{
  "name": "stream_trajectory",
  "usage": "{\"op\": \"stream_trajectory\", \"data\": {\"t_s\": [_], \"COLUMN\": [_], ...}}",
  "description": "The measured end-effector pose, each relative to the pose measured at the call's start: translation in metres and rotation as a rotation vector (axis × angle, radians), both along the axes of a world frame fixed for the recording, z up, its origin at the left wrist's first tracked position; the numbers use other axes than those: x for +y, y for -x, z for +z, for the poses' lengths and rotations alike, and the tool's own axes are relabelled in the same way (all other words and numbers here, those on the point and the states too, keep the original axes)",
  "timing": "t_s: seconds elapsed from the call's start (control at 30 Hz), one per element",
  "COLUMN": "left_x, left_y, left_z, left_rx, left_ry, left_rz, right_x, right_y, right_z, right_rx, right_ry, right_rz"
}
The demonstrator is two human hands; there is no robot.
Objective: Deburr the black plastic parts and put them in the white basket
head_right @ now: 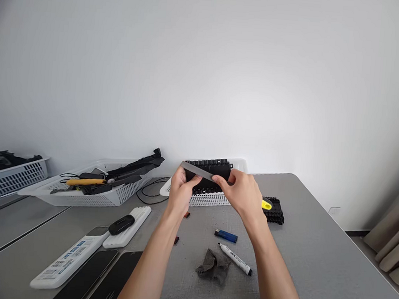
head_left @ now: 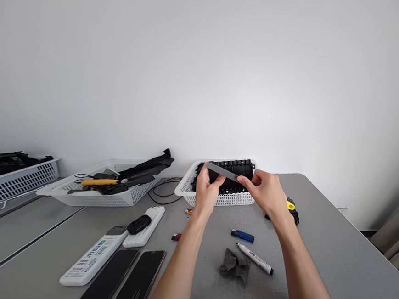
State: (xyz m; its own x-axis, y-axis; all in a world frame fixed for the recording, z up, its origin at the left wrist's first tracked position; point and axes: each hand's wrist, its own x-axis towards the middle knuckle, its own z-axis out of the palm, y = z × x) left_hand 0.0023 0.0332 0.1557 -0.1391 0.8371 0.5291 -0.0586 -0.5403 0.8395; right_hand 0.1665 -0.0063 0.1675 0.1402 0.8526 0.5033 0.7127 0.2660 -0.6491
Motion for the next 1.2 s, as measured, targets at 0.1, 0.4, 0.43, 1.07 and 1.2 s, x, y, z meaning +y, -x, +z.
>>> {"op": "stream_trajectory", "data": {"t_s": [0.1, 0.4, 0.43, 1.07, 1.2], "left_x": [0.001, 0.002, 0.001, 0.002, 0.002], "left_y": [0.004, 0.004, 0.004, 0.01, 0.012], "left_z": [0.002, 0.003, 0.004, 0.004, 0.003], "left_rx": [-0.072, -0.065, -0.058, -0.043, -0.06], "left_ry": [0.004, 0.018, 0.011, 0.048, 0.045], "left_rz": [-0.043, -0.024, -0.02, -0.049, -0.035], "right_x": [0.004, -0.004, -0.004, 0.003, 0.009], "right_y": [-0.014, -0.003, 0.002, -0.013, -0.032], "right_z": [-0.001, 0.003, 0.003, 0.001, -0.002], "right_rx": [0.041, 0.003, -0.007, 0.073, 0.118], "right_ry": [-0.006, -0.012, -0.008, -0.001, -0.037], "right_rz": [-0.031, -0.052, -0.042, 0.007, -0.068]}}
